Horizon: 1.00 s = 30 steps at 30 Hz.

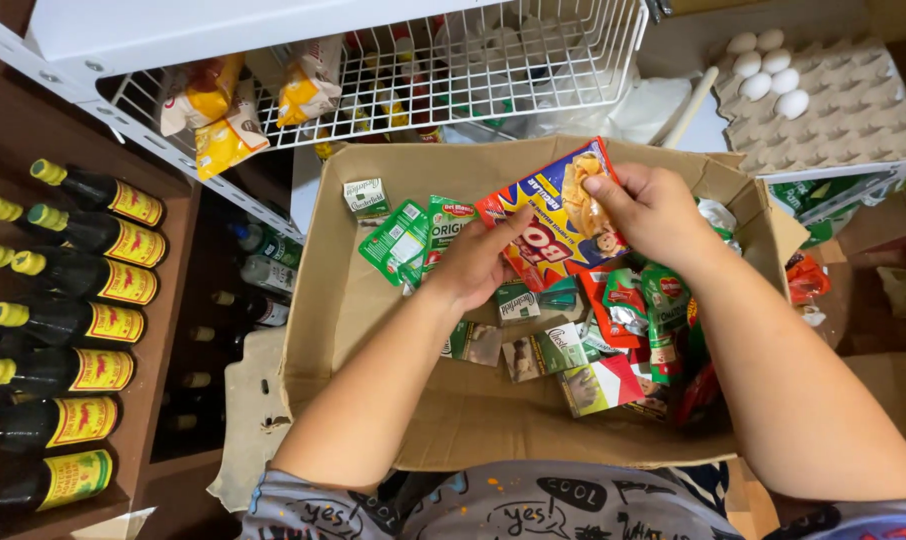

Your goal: Stocking packaged food items from a cardboard box onto grocery shelves.

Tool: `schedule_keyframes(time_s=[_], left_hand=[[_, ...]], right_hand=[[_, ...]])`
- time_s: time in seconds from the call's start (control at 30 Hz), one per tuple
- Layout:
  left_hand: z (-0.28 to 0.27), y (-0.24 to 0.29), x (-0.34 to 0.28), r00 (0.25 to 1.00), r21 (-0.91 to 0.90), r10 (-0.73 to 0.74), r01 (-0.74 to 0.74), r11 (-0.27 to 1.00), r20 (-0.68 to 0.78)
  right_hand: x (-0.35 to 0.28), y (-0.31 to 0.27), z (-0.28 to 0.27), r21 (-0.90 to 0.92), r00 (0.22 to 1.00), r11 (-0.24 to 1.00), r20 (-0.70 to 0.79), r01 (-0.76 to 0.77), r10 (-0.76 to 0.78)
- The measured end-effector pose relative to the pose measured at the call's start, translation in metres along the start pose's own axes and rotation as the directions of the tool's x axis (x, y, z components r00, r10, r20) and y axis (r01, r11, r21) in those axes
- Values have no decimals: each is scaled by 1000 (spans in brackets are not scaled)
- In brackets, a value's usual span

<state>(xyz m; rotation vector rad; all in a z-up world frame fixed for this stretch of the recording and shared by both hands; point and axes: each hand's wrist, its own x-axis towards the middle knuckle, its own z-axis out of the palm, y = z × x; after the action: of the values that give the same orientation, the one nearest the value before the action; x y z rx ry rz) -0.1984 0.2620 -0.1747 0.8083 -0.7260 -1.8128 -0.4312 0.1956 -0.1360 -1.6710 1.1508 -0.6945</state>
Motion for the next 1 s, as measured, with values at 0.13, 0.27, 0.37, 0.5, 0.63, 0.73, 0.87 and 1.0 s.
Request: schedule_keyframes(time_s=[0.13,0.27,0.37,0.5,0.63,0.73,0.87,1.0], left_hand=[[0,4,-4,996,-93,-40,47,995,74],[-2,3,-3,991,-93,-61,72,993,117],[-11,-6,2,999,-41,10,-8,999,32],[-15,4,3,956,-72,248,-262,962,-159],[3,29,-7,918,-110,355,-376,920,-176],[-5,23,-8,915,23,386,-386,922,-119],[-5,25,-9,912,369,405,-357,858,-59],[-3,35,-14,958,438,287,-256,862,-5]], right_hand=[[-3,-1,4,-117,997,993,-71,28,-36],[6,18,5,131,976,978,-162,164,-142],[6,19,-1,249,985,958,-130,142,-112],[-1,0,-6,223,952,966,243,130,-185],[-1,-5,7,139,910,986,415,-88,23],[2,10,21,399,930,902,368,-165,8],[4,24,30,374,968,913,238,-163,76],[4,16,29,544,955,810,291,-219,62]])
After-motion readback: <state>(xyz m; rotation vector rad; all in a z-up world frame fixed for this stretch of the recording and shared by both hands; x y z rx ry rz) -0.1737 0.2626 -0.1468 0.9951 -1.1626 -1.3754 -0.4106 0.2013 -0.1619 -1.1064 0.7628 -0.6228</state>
